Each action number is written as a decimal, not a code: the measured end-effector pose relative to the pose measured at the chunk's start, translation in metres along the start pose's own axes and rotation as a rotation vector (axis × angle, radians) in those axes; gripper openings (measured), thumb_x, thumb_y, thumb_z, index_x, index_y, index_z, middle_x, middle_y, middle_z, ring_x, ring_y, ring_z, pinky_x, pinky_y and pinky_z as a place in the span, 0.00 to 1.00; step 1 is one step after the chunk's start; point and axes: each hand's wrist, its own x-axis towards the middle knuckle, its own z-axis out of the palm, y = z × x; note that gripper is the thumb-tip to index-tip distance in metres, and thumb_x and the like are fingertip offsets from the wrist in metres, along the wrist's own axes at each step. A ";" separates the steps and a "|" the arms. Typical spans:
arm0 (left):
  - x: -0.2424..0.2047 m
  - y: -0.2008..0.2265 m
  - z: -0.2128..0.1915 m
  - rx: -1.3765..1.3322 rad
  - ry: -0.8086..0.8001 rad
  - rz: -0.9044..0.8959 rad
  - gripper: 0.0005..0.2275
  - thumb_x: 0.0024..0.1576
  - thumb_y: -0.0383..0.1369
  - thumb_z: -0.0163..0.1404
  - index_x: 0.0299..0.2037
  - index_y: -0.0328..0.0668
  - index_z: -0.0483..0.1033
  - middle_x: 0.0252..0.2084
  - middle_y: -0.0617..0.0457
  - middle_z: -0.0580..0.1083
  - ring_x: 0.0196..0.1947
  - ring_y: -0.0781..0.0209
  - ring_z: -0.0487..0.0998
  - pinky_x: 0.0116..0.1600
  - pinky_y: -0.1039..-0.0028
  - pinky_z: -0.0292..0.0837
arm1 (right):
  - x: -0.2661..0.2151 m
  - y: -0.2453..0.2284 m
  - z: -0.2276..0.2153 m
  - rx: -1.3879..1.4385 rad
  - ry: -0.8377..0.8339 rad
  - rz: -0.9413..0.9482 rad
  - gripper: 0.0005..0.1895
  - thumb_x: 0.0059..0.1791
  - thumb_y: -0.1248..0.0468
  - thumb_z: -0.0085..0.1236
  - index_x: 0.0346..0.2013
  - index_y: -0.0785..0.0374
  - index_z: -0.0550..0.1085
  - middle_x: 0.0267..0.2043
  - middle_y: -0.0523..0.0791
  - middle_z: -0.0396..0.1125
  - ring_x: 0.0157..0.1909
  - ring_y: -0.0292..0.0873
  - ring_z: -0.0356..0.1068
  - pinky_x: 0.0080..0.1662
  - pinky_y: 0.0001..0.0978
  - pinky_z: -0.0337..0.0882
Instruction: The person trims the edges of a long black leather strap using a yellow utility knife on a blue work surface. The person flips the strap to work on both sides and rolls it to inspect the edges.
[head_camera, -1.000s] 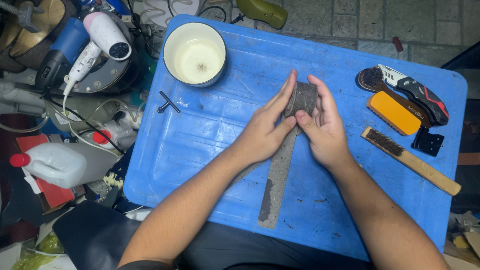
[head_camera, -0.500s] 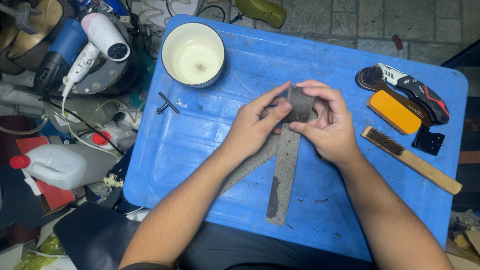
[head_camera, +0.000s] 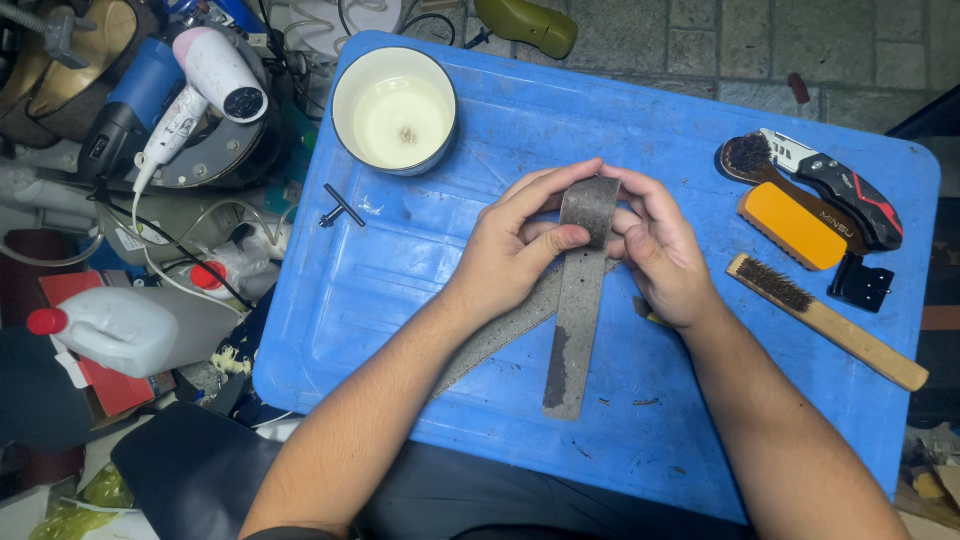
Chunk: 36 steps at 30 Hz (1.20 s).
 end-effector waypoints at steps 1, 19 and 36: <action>0.000 0.002 0.001 0.092 0.002 0.042 0.25 0.62 0.24 0.57 0.70 0.46 0.68 0.68 0.49 0.67 0.67 0.58 0.73 0.67 0.69 0.79 | -0.001 0.000 0.000 -0.024 0.017 0.009 0.34 0.59 0.54 0.48 0.75 0.67 0.51 0.73 0.52 0.55 0.71 0.48 0.63 0.62 0.38 0.71; 0.002 -0.010 0.004 0.315 0.049 -0.197 0.29 0.62 0.36 0.56 0.74 0.48 0.61 0.60 0.45 0.74 0.52 0.59 0.81 0.57 0.70 0.79 | 0.003 -0.012 0.008 -0.285 0.008 -0.188 0.27 0.48 0.83 0.58 0.60 0.67 0.67 0.75 0.52 0.52 0.70 0.45 0.63 0.63 0.37 0.74; 0.001 0.011 0.004 0.574 -0.041 0.260 0.30 0.53 0.23 0.62 0.68 0.52 0.71 0.66 0.53 0.68 0.69 0.54 0.71 0.75 0.63 0.69 | -0.003 0.009 0.000 -0.029 0.017 -0.088 0.38 0.51 0.71 0.64 0.73 0.62 0.57 0.71 0.51 0.58 0.72 0.44 0.61 0.72 0.39 0.64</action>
